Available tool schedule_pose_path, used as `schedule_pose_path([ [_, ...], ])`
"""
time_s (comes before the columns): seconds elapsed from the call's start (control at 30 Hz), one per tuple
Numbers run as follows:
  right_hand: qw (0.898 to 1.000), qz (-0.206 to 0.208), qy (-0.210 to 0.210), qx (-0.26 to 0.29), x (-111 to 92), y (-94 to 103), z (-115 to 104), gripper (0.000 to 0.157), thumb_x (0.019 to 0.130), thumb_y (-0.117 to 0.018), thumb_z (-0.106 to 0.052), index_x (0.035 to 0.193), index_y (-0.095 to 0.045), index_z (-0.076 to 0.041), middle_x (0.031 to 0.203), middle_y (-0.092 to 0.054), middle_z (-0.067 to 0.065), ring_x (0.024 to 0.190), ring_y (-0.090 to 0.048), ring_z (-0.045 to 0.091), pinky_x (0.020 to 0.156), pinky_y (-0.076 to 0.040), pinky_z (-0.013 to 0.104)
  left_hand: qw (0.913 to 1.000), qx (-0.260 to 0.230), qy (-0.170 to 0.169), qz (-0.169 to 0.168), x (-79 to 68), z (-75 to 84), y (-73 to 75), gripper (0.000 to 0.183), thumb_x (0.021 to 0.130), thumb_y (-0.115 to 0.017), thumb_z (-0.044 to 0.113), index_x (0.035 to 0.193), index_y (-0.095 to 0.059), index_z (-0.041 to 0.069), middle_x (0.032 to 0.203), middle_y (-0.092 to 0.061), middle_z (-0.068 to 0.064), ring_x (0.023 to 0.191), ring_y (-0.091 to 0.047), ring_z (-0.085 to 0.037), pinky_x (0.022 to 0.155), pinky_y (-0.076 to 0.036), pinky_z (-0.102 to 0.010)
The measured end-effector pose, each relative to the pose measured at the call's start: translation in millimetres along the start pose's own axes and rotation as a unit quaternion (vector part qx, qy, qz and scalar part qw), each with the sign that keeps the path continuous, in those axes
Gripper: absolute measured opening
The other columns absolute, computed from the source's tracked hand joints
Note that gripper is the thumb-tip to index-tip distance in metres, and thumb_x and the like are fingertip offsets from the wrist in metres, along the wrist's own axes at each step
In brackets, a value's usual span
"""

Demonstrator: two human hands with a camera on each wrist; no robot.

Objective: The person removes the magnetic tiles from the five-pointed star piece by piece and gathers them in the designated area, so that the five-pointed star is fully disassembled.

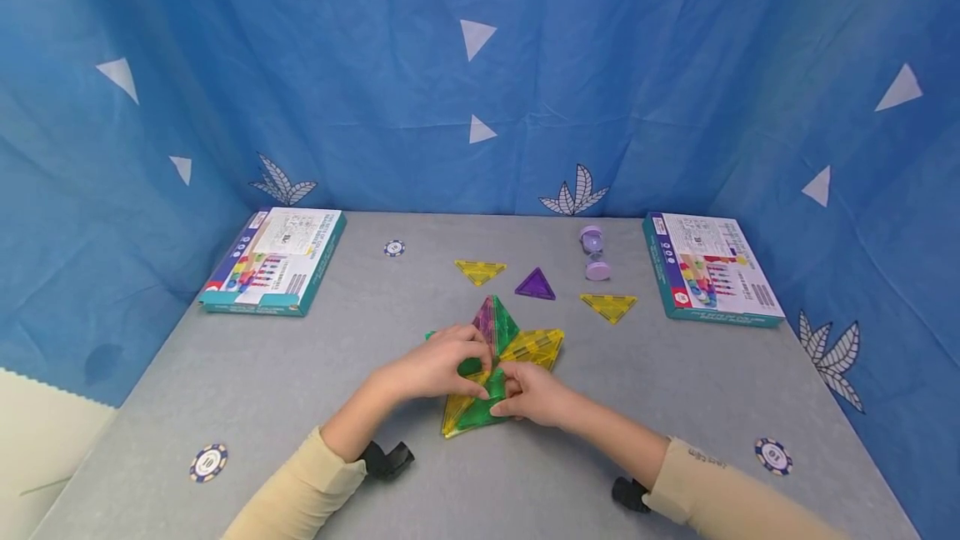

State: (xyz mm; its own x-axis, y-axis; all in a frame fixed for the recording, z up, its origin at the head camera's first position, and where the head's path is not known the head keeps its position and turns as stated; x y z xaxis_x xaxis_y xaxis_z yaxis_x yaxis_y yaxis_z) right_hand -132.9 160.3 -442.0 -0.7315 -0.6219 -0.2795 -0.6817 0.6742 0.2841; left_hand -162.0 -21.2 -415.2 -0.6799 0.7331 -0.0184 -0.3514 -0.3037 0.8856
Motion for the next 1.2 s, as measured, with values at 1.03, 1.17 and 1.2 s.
schedule_pose_path([
  [1.03,0.948,0.138,-0.149,0.244,-96,164.2,81,0.059,0.098,-0.05,-0.018,0.139,-0.021,0.012,0.099,-0.061,0.009,0.089,-0.065,0.016,0.083,-0.049,0.029,0.9998,-0.019,0.003,-0.006,-1.5,-2.5,2.2,0.021,0.077,-0.076,0.037,0.087,-0.059,0.029,0.105,-0.052,0.012,0.103,-0.049,-0.01,0.093,-0.037,-0.037],
  [1.17,0.952,0.143,-0.146,0.228,-102,168.0,83,0.055,0.098,-0.049,-0.019,0.138,-0.025,0.01,0.101,-0.058,0.009,0.09,-0.065,0.016,0.082,-0.05,0.029,0.9998,-0.02,-0.003,-0.003,0.2,-3.0,1.3,0.022,0.076,-0.076,0.037,0.087,-0.059,0.029,0.105,-0.052,0.012,0.102,-0.049,-0.009,0.092,-0.037,-0.037],
  [1.2,0.954,0.144,-0.146,0.221,-104,169.0,83,0.054,0.098,-0.048,-0.02,0.138,-0.025,0.01,0.101,-0.058,0.009,0.089,-0.065,0.016,0.082,-0.05,0.03,0.9998,-0.02,-0.004,-0.003,0.6,-3.1,1.4,0.022,0.076,-0.076,0.037,0.087,-0.059,0.029,0.105,-0.052,0.012,0.102,-0.049,-0.009,0.092,-0.037,-0.037],
])
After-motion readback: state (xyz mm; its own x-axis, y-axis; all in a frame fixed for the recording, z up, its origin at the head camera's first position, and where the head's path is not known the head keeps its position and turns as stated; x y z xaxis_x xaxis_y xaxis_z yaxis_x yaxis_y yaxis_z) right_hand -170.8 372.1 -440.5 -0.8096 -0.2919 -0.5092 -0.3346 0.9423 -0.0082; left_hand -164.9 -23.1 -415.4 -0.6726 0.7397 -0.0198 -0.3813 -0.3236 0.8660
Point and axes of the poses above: each hand's wrist, its own x-axis towards the middle knuckle, its own y-axis out of the back of the hand, z = x × y, the point moved 2 cm from there along x, towards the middle knuckle
